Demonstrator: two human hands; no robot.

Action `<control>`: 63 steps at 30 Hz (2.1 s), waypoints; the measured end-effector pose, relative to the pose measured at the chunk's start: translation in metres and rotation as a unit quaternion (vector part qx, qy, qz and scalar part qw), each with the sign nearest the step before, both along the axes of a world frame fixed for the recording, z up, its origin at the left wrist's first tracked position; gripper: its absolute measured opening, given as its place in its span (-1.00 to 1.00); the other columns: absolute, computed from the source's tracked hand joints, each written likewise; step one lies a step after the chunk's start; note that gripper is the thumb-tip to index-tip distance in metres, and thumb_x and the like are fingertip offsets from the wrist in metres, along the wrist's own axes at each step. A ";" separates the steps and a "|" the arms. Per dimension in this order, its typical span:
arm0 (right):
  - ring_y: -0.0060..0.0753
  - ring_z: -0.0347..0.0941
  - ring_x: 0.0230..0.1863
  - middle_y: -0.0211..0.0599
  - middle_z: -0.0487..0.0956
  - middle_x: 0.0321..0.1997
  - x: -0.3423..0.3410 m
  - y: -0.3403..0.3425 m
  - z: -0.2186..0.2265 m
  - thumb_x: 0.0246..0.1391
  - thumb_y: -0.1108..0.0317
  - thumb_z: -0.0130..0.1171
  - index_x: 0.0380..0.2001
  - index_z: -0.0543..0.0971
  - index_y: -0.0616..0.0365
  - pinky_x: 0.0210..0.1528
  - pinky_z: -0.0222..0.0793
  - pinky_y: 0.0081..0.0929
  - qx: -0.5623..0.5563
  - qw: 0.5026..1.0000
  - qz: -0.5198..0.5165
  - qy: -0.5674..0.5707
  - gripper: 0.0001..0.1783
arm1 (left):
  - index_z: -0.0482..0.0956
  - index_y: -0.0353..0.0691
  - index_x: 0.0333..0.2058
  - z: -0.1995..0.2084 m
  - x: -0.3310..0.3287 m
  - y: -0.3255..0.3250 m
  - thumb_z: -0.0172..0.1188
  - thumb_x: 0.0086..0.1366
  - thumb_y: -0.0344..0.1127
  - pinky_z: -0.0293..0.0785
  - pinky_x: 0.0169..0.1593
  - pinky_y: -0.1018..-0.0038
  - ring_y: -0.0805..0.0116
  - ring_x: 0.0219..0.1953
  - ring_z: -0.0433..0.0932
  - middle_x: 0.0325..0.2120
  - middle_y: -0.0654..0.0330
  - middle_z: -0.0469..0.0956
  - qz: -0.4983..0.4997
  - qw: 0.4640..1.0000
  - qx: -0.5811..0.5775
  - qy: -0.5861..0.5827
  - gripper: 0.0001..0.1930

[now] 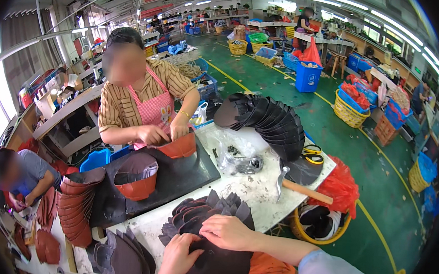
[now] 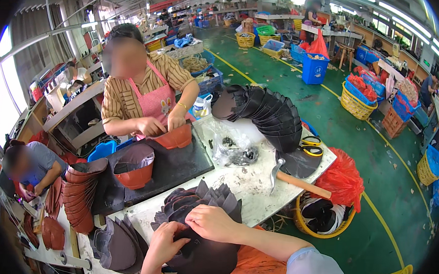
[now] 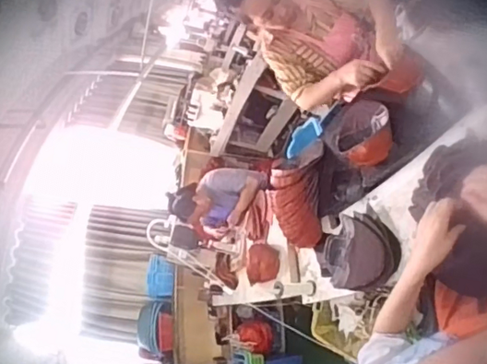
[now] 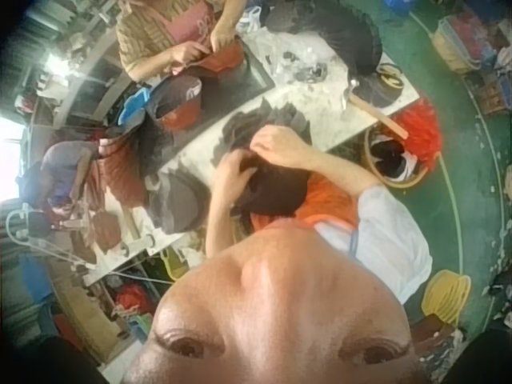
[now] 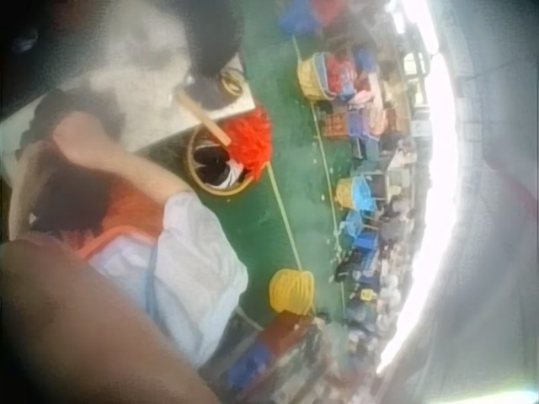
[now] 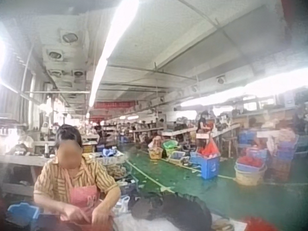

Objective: Assembling shoe uppers by applying adhesive strips and joining leather/synthetic components.

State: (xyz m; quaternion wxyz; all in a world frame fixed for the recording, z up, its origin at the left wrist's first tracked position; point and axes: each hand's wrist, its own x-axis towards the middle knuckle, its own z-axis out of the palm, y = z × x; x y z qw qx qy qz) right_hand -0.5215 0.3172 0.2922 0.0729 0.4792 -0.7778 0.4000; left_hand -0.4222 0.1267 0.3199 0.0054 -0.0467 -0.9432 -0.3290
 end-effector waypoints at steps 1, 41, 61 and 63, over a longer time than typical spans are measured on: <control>-0.13 0.63 -0.15 -0.22 0.68 -0.22 0.000 0.000 0.000 0.18 0.34 0.26 -0.29 0.66 0.21 -0.10 0.57 -0.27 -0.001 1.000 -0.002 -0.013 -0.85 | 0.61 -0.20 -0.16 0.001 0.000 0.001 0.44 0.07 -0.30 0.50 -0.05 0.24 0.04 -0.14 0.58 -0.26 0.12 0.65 0.001 1.000 0.002 -0.002 -0.66; -0.05 0.62 -0.13 -0.15 0.68 -0.29 -0.009 0.026 0.010 0.13 0.49 0.21 -0.35 0.63 0.24 -0.07 0.54 -0.20 0.017 0.998 0.000 -0.065 -0.94 | 0.59 -0.26 -0.14 -0.004 -0.008 0.003 0.38 0.06 -0.53 0.56 -0.02 0.23 0.03 -0.05 0.61 0.06 0.12 0.54 -0.089 0.993 0.054 0.057 -0.66; -0.12 0.62 -0.26 -0.15 0.66 -0.30 -0.035 0.011 0.008 0.25 0.47 0.13 -0.24 0.65 0.27 -0.17 0.53 -0.33 -0.076 0.991 -0.025 -0.103 -0.86 | 0.64 -0.17 -0.05 0.005 -0.031 0.007 0.42 0.06 -0.43 0.42 0.21 0.20 -0.03 0.14 0.47 0.14 0.06 0.46 -0.085 0.996 -0.015 -0.001 -0.59; -0.11 0.61 -0.24 -0.16 0.66 -0.30 -0.035 0.005 0.004 0.24 0.46 0.14 -0.27 0.65 0.26 -0.16 0.52 -0.30 -0.059 0.992 -0.018 -0.110 -0.86 | 0.65 -0.16 -0.05 0.002 -0.032 0.008 0.43 0.05 -0.42 0.41 0.21 0.21 0.01 0.13 0.44 0.08 0.09 0.47 -0.086 0.996 -0.014 0.008 -0.58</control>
